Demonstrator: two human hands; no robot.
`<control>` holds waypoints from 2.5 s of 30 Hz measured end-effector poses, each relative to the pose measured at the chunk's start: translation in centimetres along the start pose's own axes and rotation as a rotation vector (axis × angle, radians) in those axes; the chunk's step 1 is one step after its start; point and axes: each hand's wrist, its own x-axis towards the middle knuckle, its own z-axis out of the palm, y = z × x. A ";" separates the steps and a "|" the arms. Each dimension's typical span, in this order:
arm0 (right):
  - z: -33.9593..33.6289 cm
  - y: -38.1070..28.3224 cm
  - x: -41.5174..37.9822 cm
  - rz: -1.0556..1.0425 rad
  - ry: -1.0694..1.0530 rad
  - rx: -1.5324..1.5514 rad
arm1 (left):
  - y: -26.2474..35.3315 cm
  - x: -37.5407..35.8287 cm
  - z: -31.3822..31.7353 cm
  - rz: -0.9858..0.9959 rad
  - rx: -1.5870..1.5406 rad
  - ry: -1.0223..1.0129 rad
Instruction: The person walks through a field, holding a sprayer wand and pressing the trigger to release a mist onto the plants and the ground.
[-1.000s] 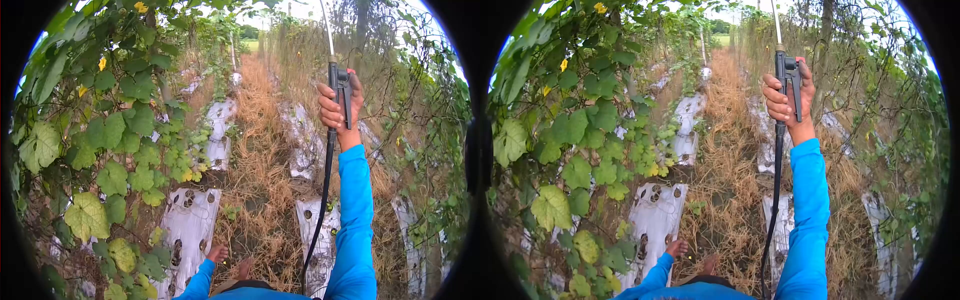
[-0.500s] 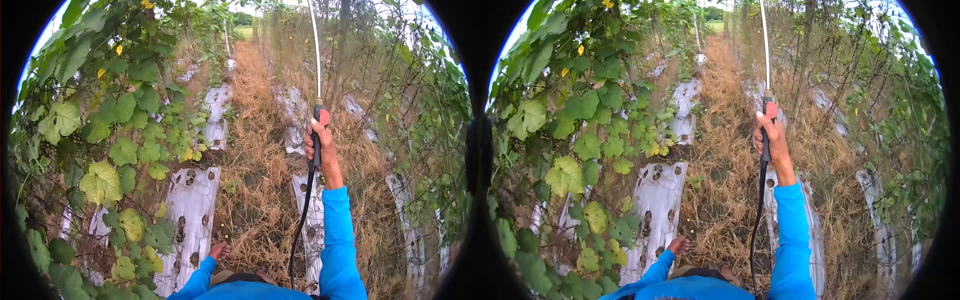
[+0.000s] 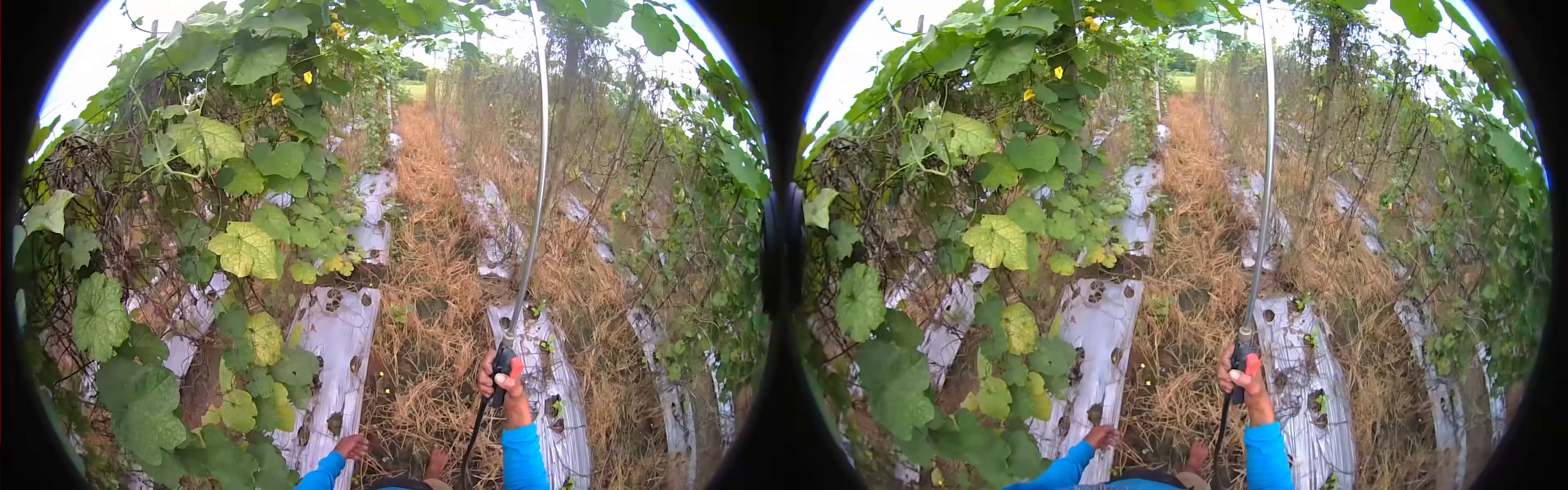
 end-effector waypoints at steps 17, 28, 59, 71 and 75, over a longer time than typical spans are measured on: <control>19.8 -9.9 -10.0 0.046 -0.433 -0.134 | -11.1 -15.6 4.1 0.180 -0.116 0.110; 31.8 -19.1 -17.2 0.214 -0.950 0.285 | -25.9 -27.0 7.7 0.128 -0.027 0.109; 37.5 -7.3 -62.9 -0.278 0.295 -0.754 | -56.4 -45.7 9.8 0.029 -0.082 -0.112; 32.1 -6.7 -88.5 -0.264 0.800 -1.029 | -64.7 -50.6 13.0 0.129 0.027 -0.069; 31.7 -5.6 -99.0 -0.218 0.867 -1.031 | -71.6 -54.4 15.5 0.131 0.033 -0.099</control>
